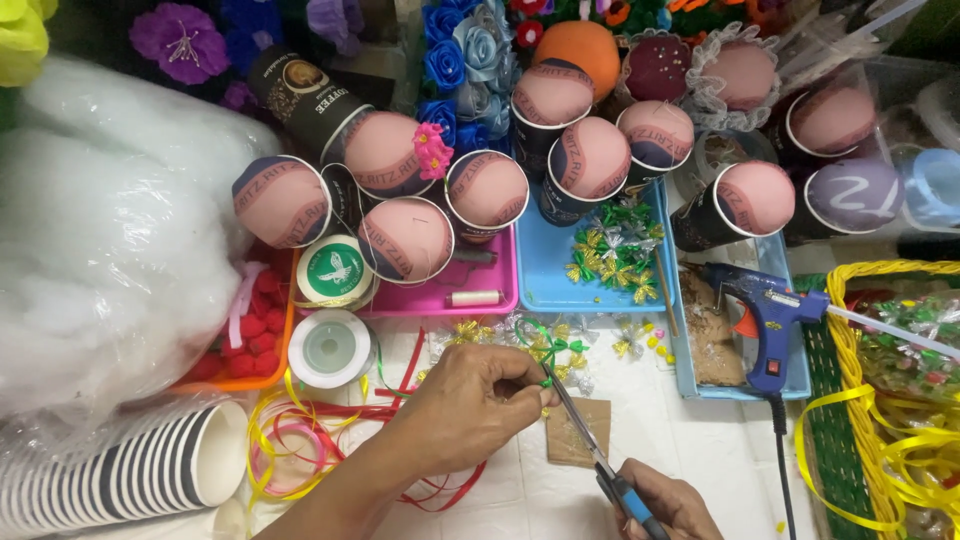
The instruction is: Assembling small green ribbon components by twisting and cutting them at a craft station.
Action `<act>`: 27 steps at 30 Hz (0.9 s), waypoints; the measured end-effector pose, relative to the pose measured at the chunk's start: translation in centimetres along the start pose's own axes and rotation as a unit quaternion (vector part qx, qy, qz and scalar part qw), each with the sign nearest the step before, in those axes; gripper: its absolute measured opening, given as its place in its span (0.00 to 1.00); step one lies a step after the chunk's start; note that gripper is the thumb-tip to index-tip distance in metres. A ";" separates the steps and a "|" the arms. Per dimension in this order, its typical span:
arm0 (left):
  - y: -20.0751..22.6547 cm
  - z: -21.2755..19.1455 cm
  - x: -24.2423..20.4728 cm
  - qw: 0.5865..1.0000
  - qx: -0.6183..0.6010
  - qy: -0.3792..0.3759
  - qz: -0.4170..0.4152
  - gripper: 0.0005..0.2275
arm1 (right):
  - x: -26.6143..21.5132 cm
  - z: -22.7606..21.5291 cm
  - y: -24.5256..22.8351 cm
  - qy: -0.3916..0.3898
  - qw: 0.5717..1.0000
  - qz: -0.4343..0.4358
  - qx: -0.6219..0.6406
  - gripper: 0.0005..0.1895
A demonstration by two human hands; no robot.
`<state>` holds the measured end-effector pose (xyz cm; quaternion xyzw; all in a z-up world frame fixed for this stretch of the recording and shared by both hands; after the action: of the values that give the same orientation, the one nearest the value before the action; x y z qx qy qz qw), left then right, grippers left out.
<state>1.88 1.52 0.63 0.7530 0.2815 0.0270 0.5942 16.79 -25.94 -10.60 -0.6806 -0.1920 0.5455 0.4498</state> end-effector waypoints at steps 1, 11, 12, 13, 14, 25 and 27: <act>0.0 0.0 0.0 1.000 0.004 -0.003 -0.002 0.08 | 0.1 -0.3 0.5 0.003 1.000 0.001 -0.008 0.24; 1.5 -1.0 -0.5 0.982 -0.141 -0.002 -0.125 0.09 | -0.7 -0.7 -2.9 0.063 0.998 0.014 0.015 0.05; 0.9 -0.9 -0.3 0.982 -0.141 -0.002 -0.125 0.09 | -0.9 0.5 -5.3 0.063 0.998 0.014 0.015 0.05; 0.4 -0.7 -0.2 0.968 -0.220 0.005 -0.117 0.10 | -1.2 1.3 -7.6 0.154 0.979 0.067 -0.113 0.09; -0.1 -0.6 0.0 0.949 -0.297 0.012 -0.108 0.12 | -1.7 2.0 -10.0 0.243 0.934 0.117 -0.236 0.15; -0.6 0.6 0.3 0.949 -0.304 0.060 -0.061 0.11 | -0.2 0.9 -5.7 0.405 0.784 -0.029 -0.470 0.23; -0.6 0.8 0.1 0.949 -0.307 0.065 -0.038 0.10 | -0.5 1.2 -6.2 0.408 0.772 -0.054 -0.485 0.20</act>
<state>2.06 0.94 -0.24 0.5194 0.3256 0.1387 0.7778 16.96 -22.60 -5.18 -0.9556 -0.2656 0.0258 0.1251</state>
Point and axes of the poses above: each hand's wrist, its own x-axis towards the middle knuckle, its own z-axis out of the palm, y = z × x, the point moved 2 cm from there along x, towards the middle knuckle, and after that the axes turned 2 degrees about -z, right-handed, at the moved point
